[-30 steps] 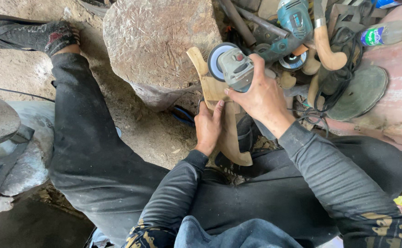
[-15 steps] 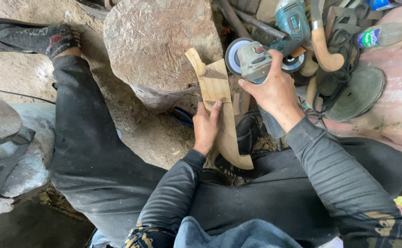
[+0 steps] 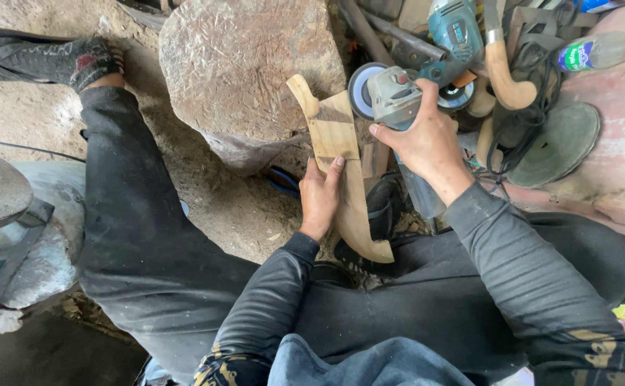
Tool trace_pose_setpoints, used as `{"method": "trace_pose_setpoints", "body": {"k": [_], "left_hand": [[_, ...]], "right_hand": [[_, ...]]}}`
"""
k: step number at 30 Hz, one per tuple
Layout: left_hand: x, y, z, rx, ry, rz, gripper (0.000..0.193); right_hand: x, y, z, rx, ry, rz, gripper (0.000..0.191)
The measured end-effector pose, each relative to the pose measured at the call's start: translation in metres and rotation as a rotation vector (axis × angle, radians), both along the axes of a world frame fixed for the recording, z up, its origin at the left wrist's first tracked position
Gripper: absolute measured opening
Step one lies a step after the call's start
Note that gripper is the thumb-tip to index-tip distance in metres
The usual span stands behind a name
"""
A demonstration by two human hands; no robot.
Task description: The person sits on the floor and uses an angle grinder with a sanding disc to smooth a curved wooden piece. They hold the wood with one hand and move the grinder along its surface, then flip the piece to sand the other side.
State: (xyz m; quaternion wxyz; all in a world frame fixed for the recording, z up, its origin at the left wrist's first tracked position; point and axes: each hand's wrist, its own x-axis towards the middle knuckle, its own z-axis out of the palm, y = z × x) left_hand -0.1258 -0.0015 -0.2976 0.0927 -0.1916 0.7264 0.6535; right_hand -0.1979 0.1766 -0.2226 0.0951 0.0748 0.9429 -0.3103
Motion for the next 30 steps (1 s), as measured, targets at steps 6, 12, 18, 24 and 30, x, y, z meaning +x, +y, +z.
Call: {"method": "trace_pose_setpoints", "body": {"k": [6, 12, 18, 24, 30], "left_hand": [[0.0002, 0.0000, -0.0010, -0.088, -0.074, -0.034, 0.043], [0.0001, -0.0009, 0.0004, -0.027, -0.035, -0.029, 0.047], [-0.0011, -0.0027, 0.0006, -0.072, -0.089, -0.043, 0.048], [-0.0014, -0.0033, -0.0004, -0.053, -0.076, -0.034, 0.048], [-0.0014, -0.0046, -0.0022, -0.098, -0.073, -0.045, 0.047]], "right_hand": [[0.0043, -0.0015, -0.0018, -0.019, -0.025, -0.009, 0.089], [0.0031, 0.0008, -0.0001, -0.010, 0.025, 0.035, 0.089], [0.0050, -0.0013, -0.0020, -0.010, 0.005, 0.037, 0.087], [0.0041, -0.0021, -0.0030, -0.001, -0.003, 0.035, 0.088], [0.0042, -0.0019, -0.0037, -0.019, -0.022, 0.044, 0.089]]}}
